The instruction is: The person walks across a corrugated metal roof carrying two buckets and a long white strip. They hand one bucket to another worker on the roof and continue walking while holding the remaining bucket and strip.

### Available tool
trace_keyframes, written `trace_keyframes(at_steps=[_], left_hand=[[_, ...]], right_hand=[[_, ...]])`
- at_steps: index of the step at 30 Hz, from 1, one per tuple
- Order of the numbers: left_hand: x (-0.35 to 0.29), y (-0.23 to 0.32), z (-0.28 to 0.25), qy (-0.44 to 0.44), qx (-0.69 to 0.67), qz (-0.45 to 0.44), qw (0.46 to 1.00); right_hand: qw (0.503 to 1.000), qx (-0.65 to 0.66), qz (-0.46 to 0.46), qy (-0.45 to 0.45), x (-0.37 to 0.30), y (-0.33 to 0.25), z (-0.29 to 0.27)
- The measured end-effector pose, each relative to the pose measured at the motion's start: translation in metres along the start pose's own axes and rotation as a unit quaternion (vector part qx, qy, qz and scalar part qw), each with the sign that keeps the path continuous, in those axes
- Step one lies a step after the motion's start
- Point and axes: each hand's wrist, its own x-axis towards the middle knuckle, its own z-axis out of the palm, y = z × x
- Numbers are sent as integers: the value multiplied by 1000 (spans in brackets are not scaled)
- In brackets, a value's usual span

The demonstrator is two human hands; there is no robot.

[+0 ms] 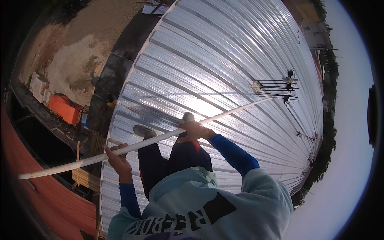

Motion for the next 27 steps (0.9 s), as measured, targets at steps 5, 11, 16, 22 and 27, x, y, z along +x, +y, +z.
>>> trace_keyframes(at_steps=[5,11,16,22,27], left_hand=[[16,90,-4,7,17,44,999],[53,120,-22,75,5,62,995],[104,150,-28,139,-60,108,983],[151,199,3,170,-55,124,976],[186,181,48,202,-30,138,969]], right_hand=[[969,-160,146,119,-19,114,35],[978,-186,90,35,-20,92,1],[974,-203,84,-59,-15,43,-20],[968,-181,129,-118,12,-20,-100],[978,-190,14,-87,-15,-26,-149]])
